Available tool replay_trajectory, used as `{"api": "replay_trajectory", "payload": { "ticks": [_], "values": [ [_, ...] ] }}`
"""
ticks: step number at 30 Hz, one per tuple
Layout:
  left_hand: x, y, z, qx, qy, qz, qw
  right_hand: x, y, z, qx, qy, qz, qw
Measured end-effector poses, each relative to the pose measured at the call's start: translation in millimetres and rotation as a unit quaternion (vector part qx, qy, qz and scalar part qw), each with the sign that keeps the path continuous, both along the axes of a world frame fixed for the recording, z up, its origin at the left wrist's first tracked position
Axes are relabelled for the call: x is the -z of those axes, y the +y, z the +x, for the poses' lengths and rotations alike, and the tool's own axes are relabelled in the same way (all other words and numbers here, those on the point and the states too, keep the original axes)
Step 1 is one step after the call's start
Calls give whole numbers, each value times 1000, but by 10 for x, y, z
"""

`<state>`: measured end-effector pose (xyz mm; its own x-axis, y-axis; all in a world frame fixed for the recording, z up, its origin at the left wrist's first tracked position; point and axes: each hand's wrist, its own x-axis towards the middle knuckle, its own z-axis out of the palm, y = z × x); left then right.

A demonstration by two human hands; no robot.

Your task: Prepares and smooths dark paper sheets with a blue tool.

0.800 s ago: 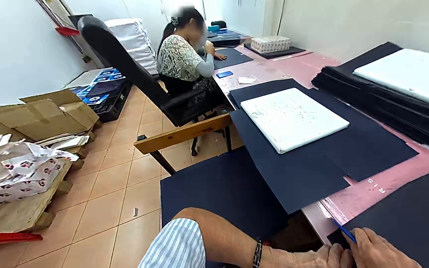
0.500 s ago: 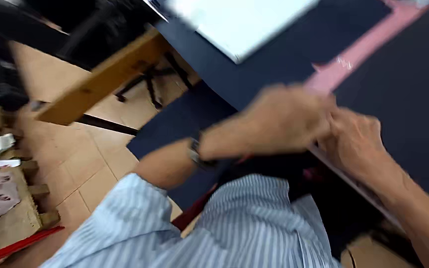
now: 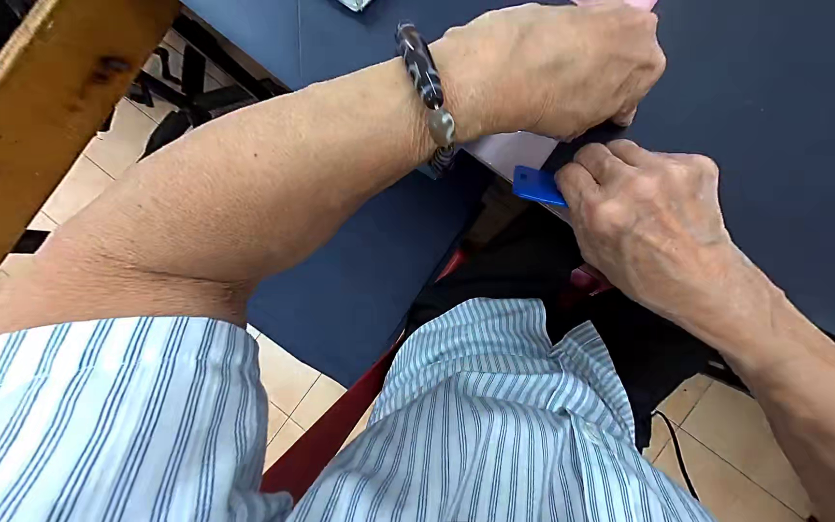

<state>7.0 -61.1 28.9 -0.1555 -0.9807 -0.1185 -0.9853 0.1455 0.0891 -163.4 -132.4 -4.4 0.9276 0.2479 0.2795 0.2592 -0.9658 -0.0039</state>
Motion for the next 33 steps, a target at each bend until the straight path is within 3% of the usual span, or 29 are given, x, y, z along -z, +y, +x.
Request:
{"api": "replay_trajectory", "payload": {
  "ticks": [6, 11, 14, 17, 20, 28, 33],
  "values": [
    [185, 145, -159, -2, -42, -78, 996, -64, -85, -89, -58, 19, 43, 997],
    [211, 178, -454, -79, -81, -55, 992, -279, -743, -530, -84, 149, 58, 984],
    [334, 195, -552, -85, -88, -77, 990, -341, -1056, -929, -57, 173, 44, 982],
    [465, 262, -509, -96, -8, -118, 988, -302, -1113, -1084, -56, 144, 53, 987],
    [501, 332, -350, -95, 87, -96, 987, -219, -1062, -963, -77, 89, 62, 991],
    [485, 488, -348, -112, 116, -108, 981, -71, -599, 119, -160, 48, 84, 982],
    [506, 469, -363, -121, 33, -97, 987, -286, -741, -146, -148, 146, 38, 977]
  ]
}}
